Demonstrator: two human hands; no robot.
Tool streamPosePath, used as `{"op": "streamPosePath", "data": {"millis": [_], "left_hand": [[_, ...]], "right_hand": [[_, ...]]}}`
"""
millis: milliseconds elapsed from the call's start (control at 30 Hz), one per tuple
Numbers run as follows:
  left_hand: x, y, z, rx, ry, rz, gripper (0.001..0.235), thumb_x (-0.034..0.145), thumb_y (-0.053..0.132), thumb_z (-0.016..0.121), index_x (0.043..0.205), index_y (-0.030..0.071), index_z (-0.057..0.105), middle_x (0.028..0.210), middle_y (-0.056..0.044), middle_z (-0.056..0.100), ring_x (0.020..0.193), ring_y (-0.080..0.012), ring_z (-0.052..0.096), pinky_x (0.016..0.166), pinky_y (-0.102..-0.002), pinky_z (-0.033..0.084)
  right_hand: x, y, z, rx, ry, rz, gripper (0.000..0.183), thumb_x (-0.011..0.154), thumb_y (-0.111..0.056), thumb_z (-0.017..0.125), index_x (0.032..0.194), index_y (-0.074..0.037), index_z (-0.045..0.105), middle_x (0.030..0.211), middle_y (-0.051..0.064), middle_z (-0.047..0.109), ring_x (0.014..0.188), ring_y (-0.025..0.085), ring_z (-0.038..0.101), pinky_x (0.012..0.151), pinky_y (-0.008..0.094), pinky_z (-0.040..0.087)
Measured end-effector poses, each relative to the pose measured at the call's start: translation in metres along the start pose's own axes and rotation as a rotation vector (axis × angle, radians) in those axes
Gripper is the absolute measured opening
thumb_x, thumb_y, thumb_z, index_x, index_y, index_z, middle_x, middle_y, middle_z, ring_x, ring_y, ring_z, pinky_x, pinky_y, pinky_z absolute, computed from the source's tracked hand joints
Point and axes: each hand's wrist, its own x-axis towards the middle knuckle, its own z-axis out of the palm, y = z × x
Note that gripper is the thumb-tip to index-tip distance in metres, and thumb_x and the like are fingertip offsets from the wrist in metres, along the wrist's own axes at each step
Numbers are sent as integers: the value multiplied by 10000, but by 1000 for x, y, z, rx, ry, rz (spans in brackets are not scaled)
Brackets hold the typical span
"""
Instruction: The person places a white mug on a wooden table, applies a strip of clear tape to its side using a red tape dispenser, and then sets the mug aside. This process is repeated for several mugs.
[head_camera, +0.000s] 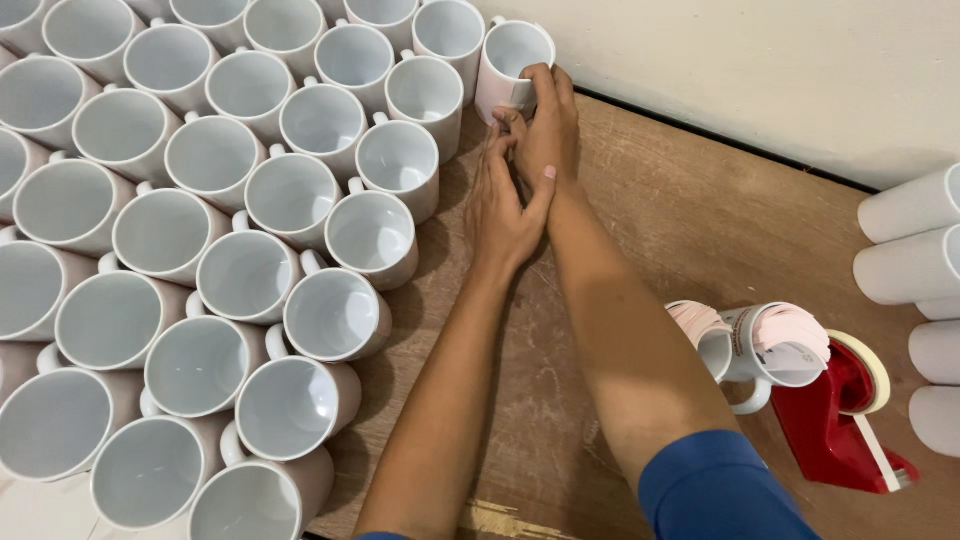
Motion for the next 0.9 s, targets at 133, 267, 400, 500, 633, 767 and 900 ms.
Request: {"op": "streamPosePath", "data": {"millis": [133, 267, 400, 500, 633, 767, 900], "left_hand": [[1, 5, -3, -28, -26, -40, 485, 874, 358, 530, 1218, 28, 441, 1446, -180, 416, 1378, -306, 378, 1055, -417, 373], [0, 4, -3, -12, -26, -52, 507, 860, 387, 560, 1215, 44, 442, 1443, -170, 418, 1375, -299, 378, 1073, -415, 357], [1, 2, -2, -29, 7, 7, 491, 858, 335, 578, 1199, 8, 446, 1350, -159, 495, 1337, -304, 418, 1052, -417, 383], [0, 5, -5, -38, -16, -90, 501, 854, 391, 532, 1228, 70, 442, 1388, -152, 485, 1325, -295, 438, 1014, -425, 391], [1, 8, -9, -87, 0, -45, 445, 870, 348, 529, 1189, 44, 467, 1344, -157, 512, 1328, -298, 428, 1057, -410, 360], [0, 6, -6, -73, -32, -100, 501, 903, 410, 549, 1256, 84, 409, 1346, -191, 466, 1260, -359, 489, 1070, -485, 378], [-3, -4, -2, -87, 43, -11, 447, 896, 308, 585, 1229, 56, 425, 1216, -166, 507, 1200, -361, 510, 1031, -478, 410]], "right_hand": [[1, 7, 0, -16, -26, 30, 273, 818, -63, 662, 979, -160, 463, 1088, 61, 526, 920, 254, 544, 648, 392, 454], [-3, 9, -9, 112, -116, 42, 625, 810, 63, 648, 1261, -246, 343, 1168, 111, 541, 981, 216, 576, 749, 311, 505], [-6, 26, 2, 330, -98, 111, 894, 828, 93, 635, 1451, -250, 93, 1417, 194, 460, 1204, 258, 605, 870, 302, 587], [-13, 65, 43, 392, 124, 75, 976, 797, 56, 704, 1486, -192, 58, 1186, 180, 498, 984, 225, 608, 770, 283, 553], [-23, 19, 19, 459, 76, 259, 824, 866, -68, 634, 1474, -50, 79, 1445, 281, 375, 1328, 326, 467, 1059, 344, 463], [-31, -16, -2, 94, -87, 498, 639, 931, -235, 595, 1471, -72, 295, 1423, 205, 461, 1253, 300, 535, 1028, 391, 497], [-38, 13, 11, 14, -98, 258, 620, 893, -169, 583, 1452, -35, 352, 1517, 174, 328, 1323, 373, 439, 1049, 446, 461]]}}
